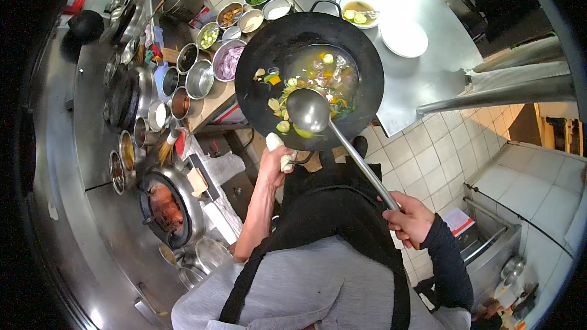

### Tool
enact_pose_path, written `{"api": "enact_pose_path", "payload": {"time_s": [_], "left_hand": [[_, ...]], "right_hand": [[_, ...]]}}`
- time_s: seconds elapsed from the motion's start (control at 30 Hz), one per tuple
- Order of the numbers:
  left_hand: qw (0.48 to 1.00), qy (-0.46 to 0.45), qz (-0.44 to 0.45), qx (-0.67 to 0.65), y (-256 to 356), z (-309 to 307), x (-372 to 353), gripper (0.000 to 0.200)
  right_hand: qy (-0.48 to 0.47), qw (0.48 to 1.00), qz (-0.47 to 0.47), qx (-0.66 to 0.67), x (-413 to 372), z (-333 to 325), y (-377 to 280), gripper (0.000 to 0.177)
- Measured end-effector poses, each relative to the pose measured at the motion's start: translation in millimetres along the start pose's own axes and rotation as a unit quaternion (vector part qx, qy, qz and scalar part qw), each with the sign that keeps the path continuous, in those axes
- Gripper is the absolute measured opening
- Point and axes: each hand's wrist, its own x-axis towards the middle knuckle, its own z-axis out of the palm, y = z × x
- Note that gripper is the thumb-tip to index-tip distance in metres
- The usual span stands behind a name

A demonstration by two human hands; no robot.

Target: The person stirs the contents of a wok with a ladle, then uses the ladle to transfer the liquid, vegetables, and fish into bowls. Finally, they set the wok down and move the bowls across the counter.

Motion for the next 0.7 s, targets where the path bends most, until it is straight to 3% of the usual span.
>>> {"api": "enact_pose_path", "payload": {"time_s": [0.23, 0.27, 0.37, 0.47, 0.57, 0.63, 0.7], "left_hand": [[1.0, 0.017, 0.004, 0.002, -2, 3, 0, 0.019], [1.0, 0.013, 0.001, -0.004, -4, 2, 0, 0.019], [1.0, 0.005, 0.002, -0.011, -5, 4, 0, 0.019], [1.0, 0.008, 0.013, -0.005, -6, 2, 0, 0.02], [1.0, 0.005, 0.01, -0.002, -5, 3, -1, 0.021], [1.0, 0.001, 0.012, -0.004, -5, 3, -2, 0.022], [1.0, -0.007, 0.021, -0.008, -6, 3, 0, 0.023]], "right_hand": [[0.002, 1.0, 0.012, 0.025, 6, 10, 4, 0.042], [-0.041, 0.997, 0.008, 0.059, 9, 1, 7, 0.043], [-0.003, 1.0, -0.01, 0.02, 15, -2, 17, 0.045], [0.117, 0.979, -0.085, -0.146, 8, 14, 11, 0.049], [0.197, 0.937, -0.222, -0.182, 33, -3, 37, 0.051], [0.226, 0.931, -0.238, -0.162, 40, -3, 34, 0.054], [0.233, 0.946, -0.192, -0.115, 36, -2, 20, 0.056]]}}
